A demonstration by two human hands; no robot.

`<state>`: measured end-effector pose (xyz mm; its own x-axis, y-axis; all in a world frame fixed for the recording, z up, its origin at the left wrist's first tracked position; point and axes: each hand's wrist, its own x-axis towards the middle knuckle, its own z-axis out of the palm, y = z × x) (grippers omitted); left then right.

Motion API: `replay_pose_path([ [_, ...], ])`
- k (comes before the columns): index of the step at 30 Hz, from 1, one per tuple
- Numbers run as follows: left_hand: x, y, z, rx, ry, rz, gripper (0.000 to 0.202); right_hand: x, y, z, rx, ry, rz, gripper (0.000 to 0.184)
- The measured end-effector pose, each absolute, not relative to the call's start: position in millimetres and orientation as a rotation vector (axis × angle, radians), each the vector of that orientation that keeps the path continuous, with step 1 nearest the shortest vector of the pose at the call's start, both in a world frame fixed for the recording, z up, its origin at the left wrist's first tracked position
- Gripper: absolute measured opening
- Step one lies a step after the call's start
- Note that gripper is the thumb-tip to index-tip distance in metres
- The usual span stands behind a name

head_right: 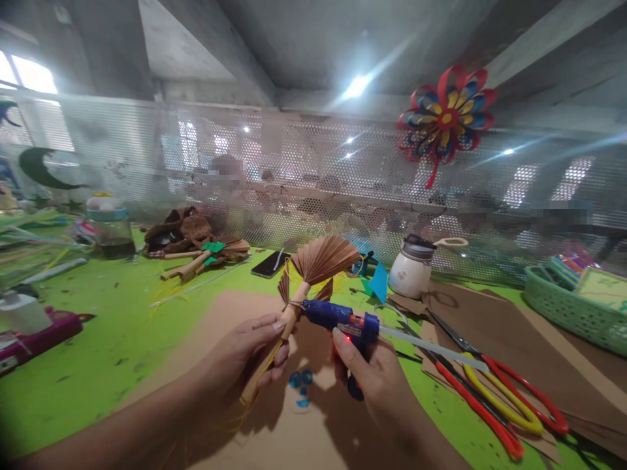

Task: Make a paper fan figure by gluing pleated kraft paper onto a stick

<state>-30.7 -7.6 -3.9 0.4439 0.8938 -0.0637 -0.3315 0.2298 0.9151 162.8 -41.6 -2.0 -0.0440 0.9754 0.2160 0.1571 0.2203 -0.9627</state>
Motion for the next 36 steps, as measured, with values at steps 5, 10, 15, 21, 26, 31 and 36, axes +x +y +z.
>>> replay_pose_path([
  [5, -33.0, -6.0, -0.4, 0.983, 0.666, 0.955, 0.014, 164.4, -43.2, -1.4, -1.204, -1.474, 0.978, 0.047],
  [10, -34.0, -5.0, 2.3, 1.023, 0.688, 0.975, 0.016, 166.5, -41.4, -3.4, -1.145, -1.43, 0.99, 0.044],
  [15, -32.2, -4.4, -0.3, 1.086, 0.719, 0.937, 0.017, 164.5, -41.7, -1.2, -1.14, -1.42, 0.935, 0.043],
  [21, -29.7, -9.4, 1.9, 1.121, 0.769, 0.946, 0.022, 161.1, -44.9, 0.7, -1.229, -1.518, 0.91, 0.049],
  [26, -31.0, -9.0, 4.9, 1.134, 0.781, 0.934, 0.022, 164.3, -43.9, -1.4, -1.235, -1.537, 0.878, 0.05],
  [31, -31.7, -6.1, 3.2, 1.141, 0.708, 0.955, 0.024, 166.6, -42.8, -0.3, -1.199, -1.5, 0.853, 0.048],
  [36, -28.0, -9.9, 1.6, 1.17, 0.719, 0.938, 0.024, 163.8, -43.2, 1.8, -1.218, -1.491, 0.813, 0.048],
])
